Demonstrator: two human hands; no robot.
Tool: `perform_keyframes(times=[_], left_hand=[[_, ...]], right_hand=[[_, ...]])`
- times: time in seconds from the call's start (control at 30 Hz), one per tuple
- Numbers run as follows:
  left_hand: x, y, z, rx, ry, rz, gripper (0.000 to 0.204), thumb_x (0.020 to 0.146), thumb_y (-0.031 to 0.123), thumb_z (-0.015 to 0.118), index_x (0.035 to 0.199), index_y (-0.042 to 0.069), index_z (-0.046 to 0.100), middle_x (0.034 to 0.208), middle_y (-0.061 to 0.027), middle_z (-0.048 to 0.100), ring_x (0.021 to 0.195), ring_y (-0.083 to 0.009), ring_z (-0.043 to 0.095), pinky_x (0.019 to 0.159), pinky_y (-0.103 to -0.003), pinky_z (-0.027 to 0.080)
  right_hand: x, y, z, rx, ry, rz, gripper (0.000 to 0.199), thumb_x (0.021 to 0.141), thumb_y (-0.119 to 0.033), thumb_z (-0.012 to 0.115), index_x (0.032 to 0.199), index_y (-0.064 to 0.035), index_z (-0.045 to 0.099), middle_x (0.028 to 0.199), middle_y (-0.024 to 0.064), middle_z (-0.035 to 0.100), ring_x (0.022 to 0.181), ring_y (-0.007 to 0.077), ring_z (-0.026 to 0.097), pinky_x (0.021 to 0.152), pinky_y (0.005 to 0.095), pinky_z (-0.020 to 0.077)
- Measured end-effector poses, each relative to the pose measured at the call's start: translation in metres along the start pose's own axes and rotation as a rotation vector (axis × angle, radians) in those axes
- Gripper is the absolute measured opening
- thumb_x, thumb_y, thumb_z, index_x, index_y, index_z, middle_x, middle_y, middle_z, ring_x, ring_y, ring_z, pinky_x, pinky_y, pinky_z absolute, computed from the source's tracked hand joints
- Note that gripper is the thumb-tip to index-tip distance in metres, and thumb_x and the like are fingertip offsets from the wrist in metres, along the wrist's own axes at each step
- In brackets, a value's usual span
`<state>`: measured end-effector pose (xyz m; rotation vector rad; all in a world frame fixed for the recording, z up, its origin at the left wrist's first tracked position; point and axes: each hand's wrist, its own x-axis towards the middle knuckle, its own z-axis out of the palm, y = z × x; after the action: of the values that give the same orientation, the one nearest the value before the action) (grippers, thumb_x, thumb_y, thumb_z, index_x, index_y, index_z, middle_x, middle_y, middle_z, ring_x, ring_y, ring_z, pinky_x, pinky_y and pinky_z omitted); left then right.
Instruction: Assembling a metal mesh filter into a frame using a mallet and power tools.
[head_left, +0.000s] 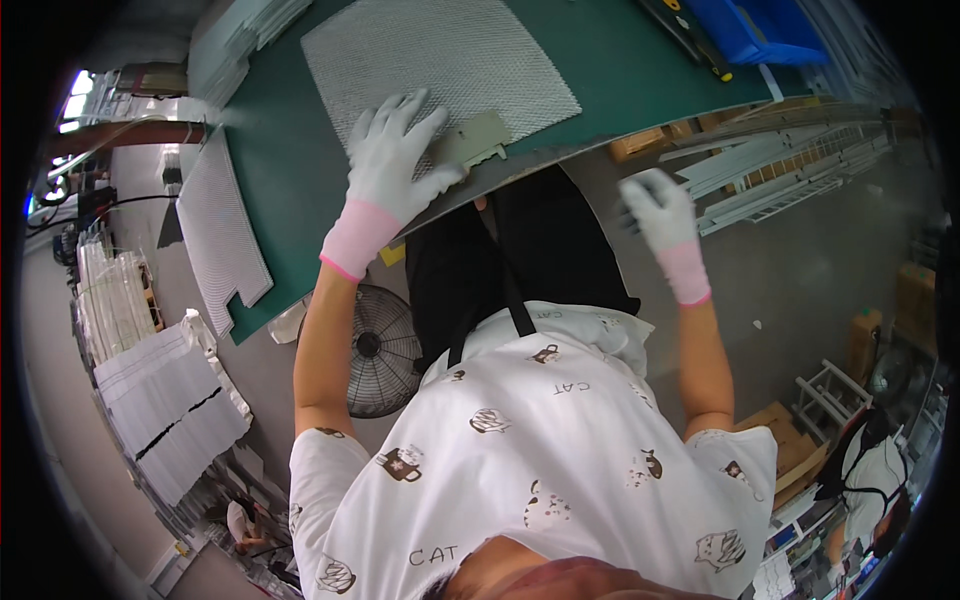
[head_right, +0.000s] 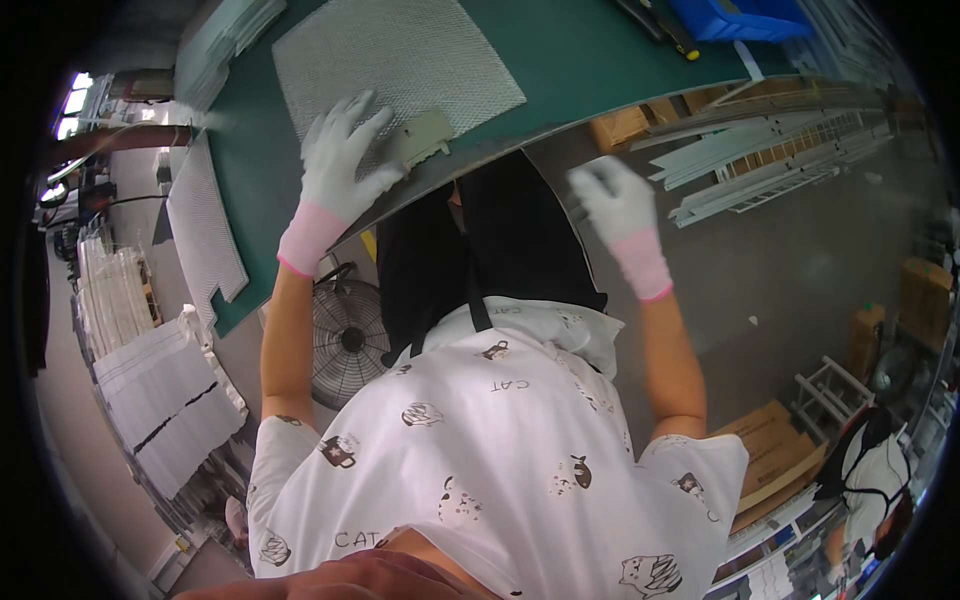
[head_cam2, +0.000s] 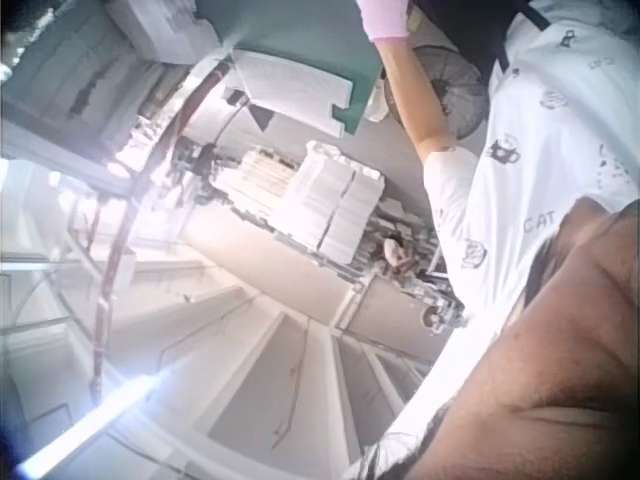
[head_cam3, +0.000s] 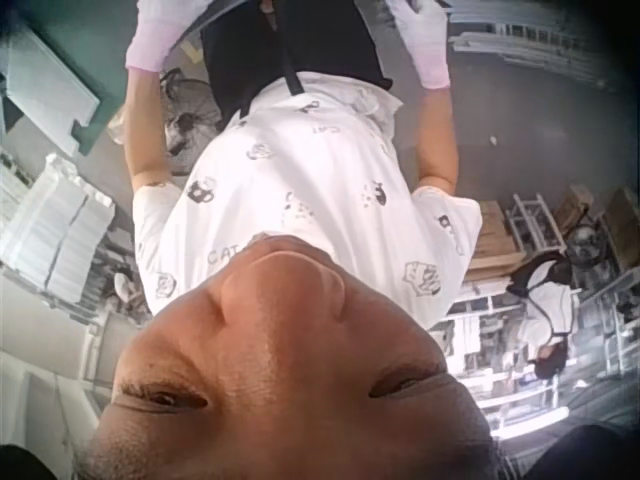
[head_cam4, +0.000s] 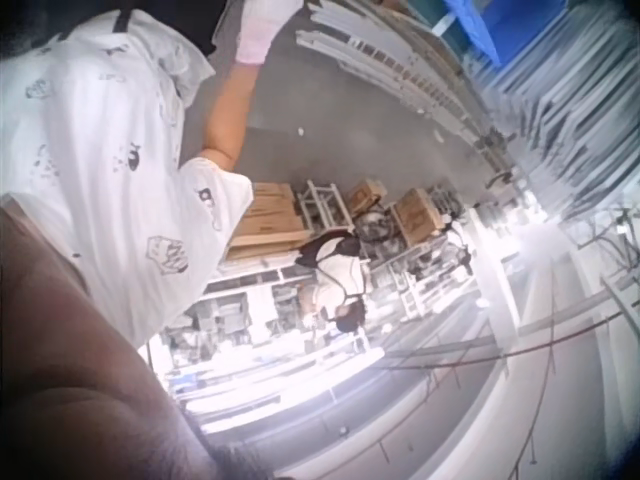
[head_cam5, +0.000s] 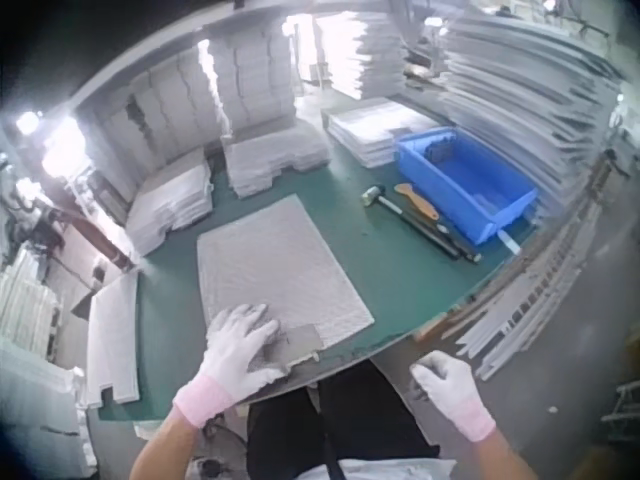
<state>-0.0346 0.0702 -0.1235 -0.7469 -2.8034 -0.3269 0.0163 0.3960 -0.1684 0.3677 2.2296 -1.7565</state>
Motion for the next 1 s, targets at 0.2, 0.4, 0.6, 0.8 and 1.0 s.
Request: perform_keyframes(times=[0.2,0.4,0.6,0.8,1.0], left_hand=[[-0.007,-0.007,-0.004,0.056,-0.053,-0.008,0.052,0.075,0.031,0.072,0.119,0.007,0.062,0.131,-0.0138,0.056,0.126,-0.0327,0.048,0.107,-0.048,0.032],[-0.008,0.000,-0.001,0.043,-0.052,-0.025,0.055,0.073,0.035,0.072,0.118,0.005,0.062,0.130,-0.0142,0.057,0.124,-0.0330,0.049,0.108,-0.051,0.031],[-0.032,0.013,-0.010,0.075,-0.016,-0.052,0.067,0.066,0.047,0.076,0.117,0.005,0.062,0.126,-0.0160,0.058,0.120,-0.0328,0.052,0.105,-0.050,0.033],[-0.054,0.053,-0.019,-0.035,-0.052,0.019,0.064,0.070,0.046,0.071,0.116,0.004,0.060,0.120,-0.0147,0.062,0.114,-0.0317,0.056,0.100,-0.048,0.037],[-0.061,0.054,-0.017,-0.295,-0.009,-0.200,0.048,0.087,0.031,0.054,0.123,0.000,0.056,0.118,-0.0166,0.061,0.111,-0.0360,0.055,0.098,-0.046,0.037]], right_hand=[[0.085,0.069,-0.119,-1.353,0.286,-0.044,0.070,0.078,0.002,0.056,0.144,-0.0118,0.034,0.149,0.0111,0.035,0.115,0.0351,0.056,0.095,0.0438,0.0486],[0.107,0.098,-0.137,-1.392,0.176,0.095,0.073,0.079,-0.001,0.058,0.146,-0.0143,0.033,0.149,0.0109,0.035,0.127,0.0341,0.046,0.103,0.0425,0.0429],[0.024,-0.007,-0.034,-0.434,-0.263,-0.294,0.034,0.084,-0.023,0.061,0.109,0.0005,0.065,0.097,0.0152,0.067,0.094,0.0249,0.065,0.082,0.0347,0.0503],[-0.033,0.006,0.119,0.992,-0.518,0.103,0.055,0.088,-0.029,0.069,0.127,0.0016,0.047,0.119,0.0151,0.058,0.110,0.0227,0.059,0.093,0.0407,0.0504],[-0.035,-0.009,0.151,0.970,-0.118,0.141,0.019,0.086,-0.012,0.070,0.099,0.0008,0.064,0.093,0.0057,0.065,0.078,0.0105,0.062,0.067,0.0264,0.0517]])
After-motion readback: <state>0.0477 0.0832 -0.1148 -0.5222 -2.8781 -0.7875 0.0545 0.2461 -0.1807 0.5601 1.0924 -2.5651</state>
